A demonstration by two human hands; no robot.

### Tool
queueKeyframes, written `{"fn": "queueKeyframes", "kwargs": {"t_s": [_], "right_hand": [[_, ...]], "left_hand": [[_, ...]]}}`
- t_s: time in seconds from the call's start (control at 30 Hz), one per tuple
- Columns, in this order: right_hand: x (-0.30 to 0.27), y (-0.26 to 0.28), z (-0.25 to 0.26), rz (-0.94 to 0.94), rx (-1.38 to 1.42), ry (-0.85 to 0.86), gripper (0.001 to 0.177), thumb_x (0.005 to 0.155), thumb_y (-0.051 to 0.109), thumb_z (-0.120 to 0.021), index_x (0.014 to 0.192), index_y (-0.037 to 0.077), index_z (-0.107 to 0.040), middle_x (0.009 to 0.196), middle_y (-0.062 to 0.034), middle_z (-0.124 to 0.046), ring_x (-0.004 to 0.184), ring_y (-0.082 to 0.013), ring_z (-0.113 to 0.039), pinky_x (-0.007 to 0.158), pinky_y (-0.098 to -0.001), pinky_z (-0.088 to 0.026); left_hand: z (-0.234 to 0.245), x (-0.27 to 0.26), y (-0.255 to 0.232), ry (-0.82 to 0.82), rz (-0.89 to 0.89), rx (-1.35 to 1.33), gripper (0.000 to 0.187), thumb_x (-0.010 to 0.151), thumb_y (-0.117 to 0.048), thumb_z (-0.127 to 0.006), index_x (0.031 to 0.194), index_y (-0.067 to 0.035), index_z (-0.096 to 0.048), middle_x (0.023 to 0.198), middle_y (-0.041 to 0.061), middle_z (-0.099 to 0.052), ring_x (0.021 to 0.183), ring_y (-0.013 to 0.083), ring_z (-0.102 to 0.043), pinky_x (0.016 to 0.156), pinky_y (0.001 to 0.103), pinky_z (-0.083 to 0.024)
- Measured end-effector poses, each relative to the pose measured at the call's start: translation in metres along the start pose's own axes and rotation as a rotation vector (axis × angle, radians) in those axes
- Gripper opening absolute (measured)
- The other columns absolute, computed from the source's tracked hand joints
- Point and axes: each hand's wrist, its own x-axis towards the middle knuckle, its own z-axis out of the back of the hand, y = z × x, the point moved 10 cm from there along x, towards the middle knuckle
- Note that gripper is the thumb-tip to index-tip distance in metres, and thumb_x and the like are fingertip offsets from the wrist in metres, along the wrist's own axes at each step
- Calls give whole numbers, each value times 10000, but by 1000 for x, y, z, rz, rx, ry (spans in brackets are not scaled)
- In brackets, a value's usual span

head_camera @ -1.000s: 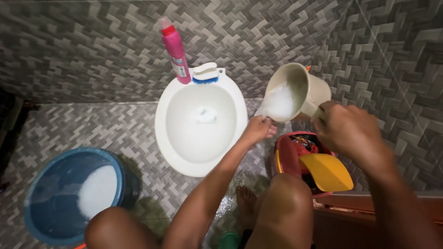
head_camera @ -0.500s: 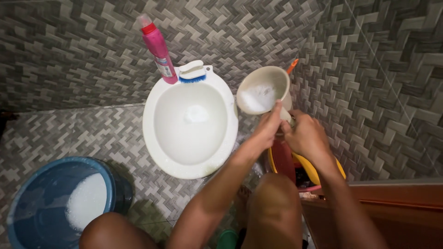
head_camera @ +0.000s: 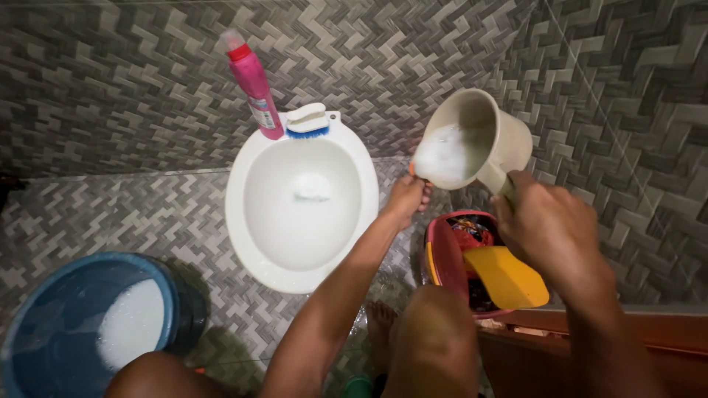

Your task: Clean the bathroom floor and toilet area using water, soap, and a brush.

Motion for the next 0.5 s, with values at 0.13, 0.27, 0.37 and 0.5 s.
{"fn": "queueKeyframes", "kwargs": {"t_s": [0.13, 0.27, 0.37, 0.5], "right_hand": [[-1, -9, -8, -14, -12, -15, 364, 970, 345, -619, 1210, 76, -668, 859, -249, -740, 793, -456, -726, 748, -574, -564], [-1, -11, -11, -21, -31, -4, 339, 977, 345, -607, 1179, 80, -670, 861, -248, -742, 799, -455, -725, 751, -577, -564], [3, -9, -14, -25, -80, 7, 314, 975, 337, -593, 1134, 75, -663, 885, -240, -743, 801, -454, -727, 732, -584, -565], [35, -12, -43, 44, -193, -72, 231, 993, 174, -523, 1141, 30, -627, 935, -227, -745, 794, -421, -746, 689, -564, -581]], "left_hand": [[-11, -10, -32, -111, 76, 214, 238, 1019, -106, -503, 1063, 86, -636, 820, 117, -611, 623, 165, -551, 470, 314, -433], [-21, -9, -44, -2, -16, 217, 268, 922, -22, -441, 1010, 57, -682, 788, 136, -696, 632, 195, -656, 511, 326, -521], [-20, -8, -50, -1, -46, 399, 266, 939, -37, -470, 1005, 94, -693, 755, 165, -694, 617, 235, -638, 504, 357, -493], [-35, 25, -52, 26, -339, 787, 297, 839, 35, -549, 1097, 46, -696, 836, 165, -721, 749, 200, -694, 644, 330, -547]]}}
